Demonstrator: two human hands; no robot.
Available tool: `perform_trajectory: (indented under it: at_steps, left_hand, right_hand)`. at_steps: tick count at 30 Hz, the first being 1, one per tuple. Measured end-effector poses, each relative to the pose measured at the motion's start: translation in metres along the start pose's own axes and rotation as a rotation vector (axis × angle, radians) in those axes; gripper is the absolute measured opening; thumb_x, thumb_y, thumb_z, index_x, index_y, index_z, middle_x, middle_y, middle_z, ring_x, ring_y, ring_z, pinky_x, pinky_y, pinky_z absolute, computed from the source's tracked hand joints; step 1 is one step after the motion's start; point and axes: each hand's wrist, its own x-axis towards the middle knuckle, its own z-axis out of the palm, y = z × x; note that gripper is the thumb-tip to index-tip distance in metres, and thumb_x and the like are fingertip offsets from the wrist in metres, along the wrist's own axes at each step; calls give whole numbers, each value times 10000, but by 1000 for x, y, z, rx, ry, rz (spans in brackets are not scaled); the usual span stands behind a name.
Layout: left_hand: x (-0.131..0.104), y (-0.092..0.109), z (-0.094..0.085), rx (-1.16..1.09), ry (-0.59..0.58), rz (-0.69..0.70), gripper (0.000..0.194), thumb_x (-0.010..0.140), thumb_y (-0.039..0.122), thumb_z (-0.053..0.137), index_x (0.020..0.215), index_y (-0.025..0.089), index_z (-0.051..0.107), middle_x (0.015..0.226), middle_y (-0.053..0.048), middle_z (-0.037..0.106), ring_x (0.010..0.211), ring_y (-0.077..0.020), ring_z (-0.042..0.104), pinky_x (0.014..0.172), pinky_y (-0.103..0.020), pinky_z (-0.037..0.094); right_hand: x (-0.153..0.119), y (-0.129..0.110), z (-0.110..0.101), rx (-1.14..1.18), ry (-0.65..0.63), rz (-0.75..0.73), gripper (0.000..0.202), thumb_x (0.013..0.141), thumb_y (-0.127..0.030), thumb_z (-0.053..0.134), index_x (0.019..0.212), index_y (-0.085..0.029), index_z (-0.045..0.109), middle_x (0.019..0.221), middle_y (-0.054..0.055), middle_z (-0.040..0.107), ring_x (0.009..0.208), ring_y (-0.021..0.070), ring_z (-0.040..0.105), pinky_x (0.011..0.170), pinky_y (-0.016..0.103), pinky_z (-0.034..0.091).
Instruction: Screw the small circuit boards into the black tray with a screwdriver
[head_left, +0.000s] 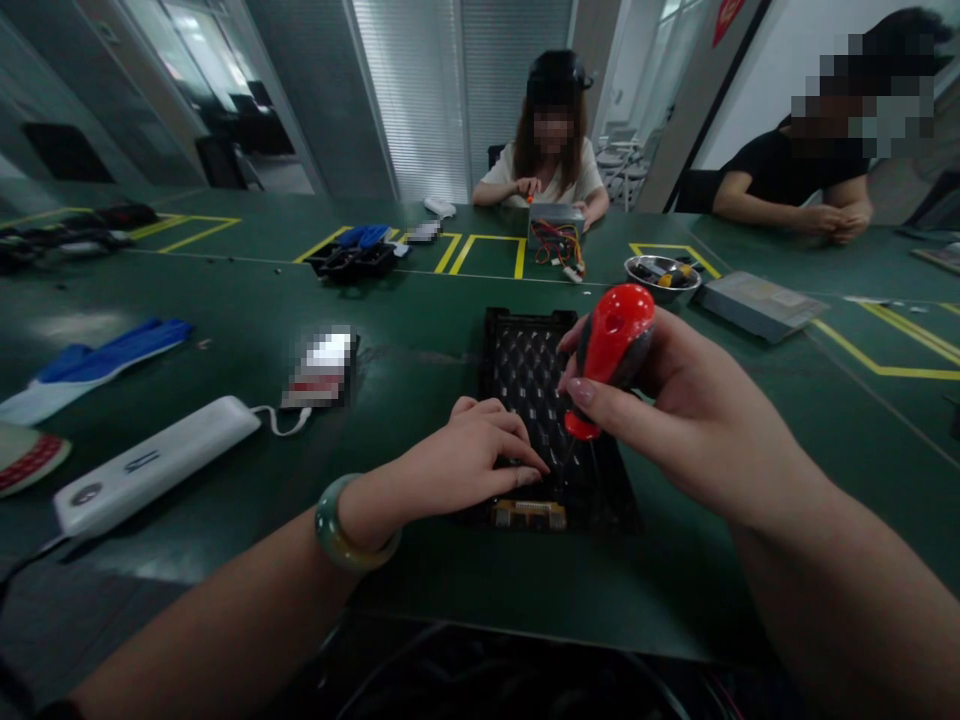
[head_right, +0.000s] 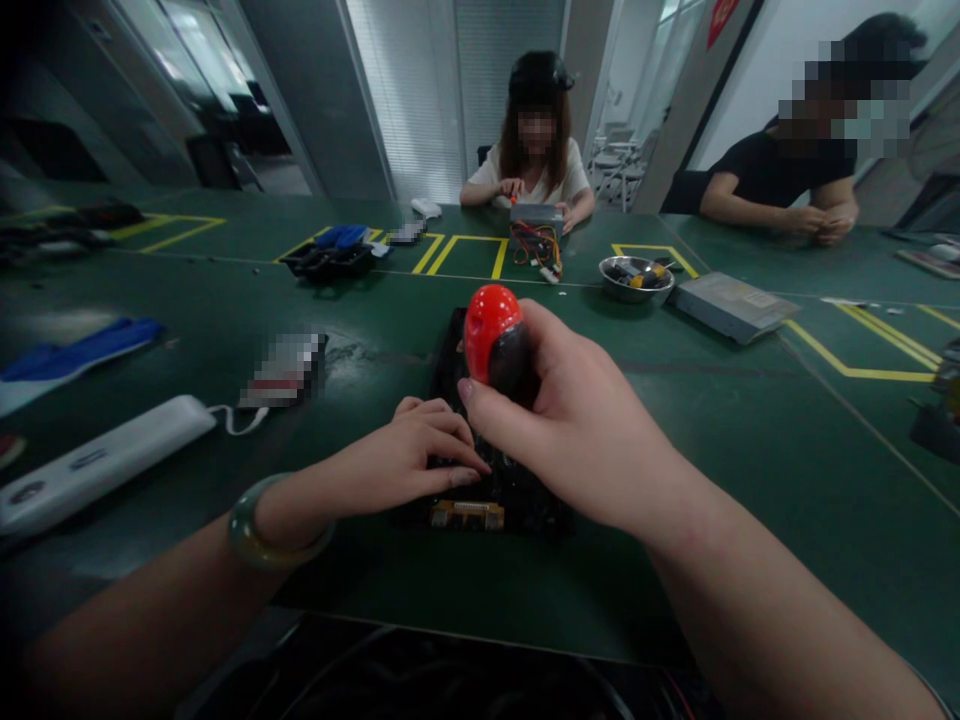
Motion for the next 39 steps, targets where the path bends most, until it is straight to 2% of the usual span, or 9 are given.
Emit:
perform_trajectory:
  at_steps: [10, 26, 33, 39]
  left_hand:
    - [0, -1, -1, 14, -3, -1, 177, 962, 366, 620, 1055, 345, 769, 1067, 22, 715, 1044, -216, 549, 895, -401, 250]
    - [-1, 0, 0, 14, -7, -17, 173, 962, 371, 623, 1059, 364, 767, 1082, 42, 730, 1094, -221, 538, 917, -405, 256]
    - [-1, 1, 0, -1, 8, -9, 167, 959, 393, 631, 1045, 367, 771, 1145, 36, 717, 1132, -231, 537, 944, -408, 270]
    - [-3, 2, 0, -27, -11, 34, 172, 956, 383, 635, 1044, 333, 774, 1089, 10, 720, 1089, -231, 556, 967, -421, 278]
  right_hand:
    - [5, 4, 2, -28, -20, 7, 282, 882, -325, 690, 1136, -226, 614, 1040, 19, 680, 912, 206, 650, 782, 362, 555]
    - [3, 1, 2, -65, -44, 8, 257, 888, -353, 681, 1101, -225, 614, 988, 1, 686, 844, 181, 651, 699, 323, 531]
    - [4, -3, 2, -111, -79, -19, 218, 861, -313, 692, 1033, -207, 609, 961, 6, 683, 812, 177, 638, 705, 325, 522]
    - [0, -7, 0, -147, -122, -28, 231, 835, -290, 712, 1018, -208, 598, 939, 4, 673, 792, 172, 618, 690, 312, 501]
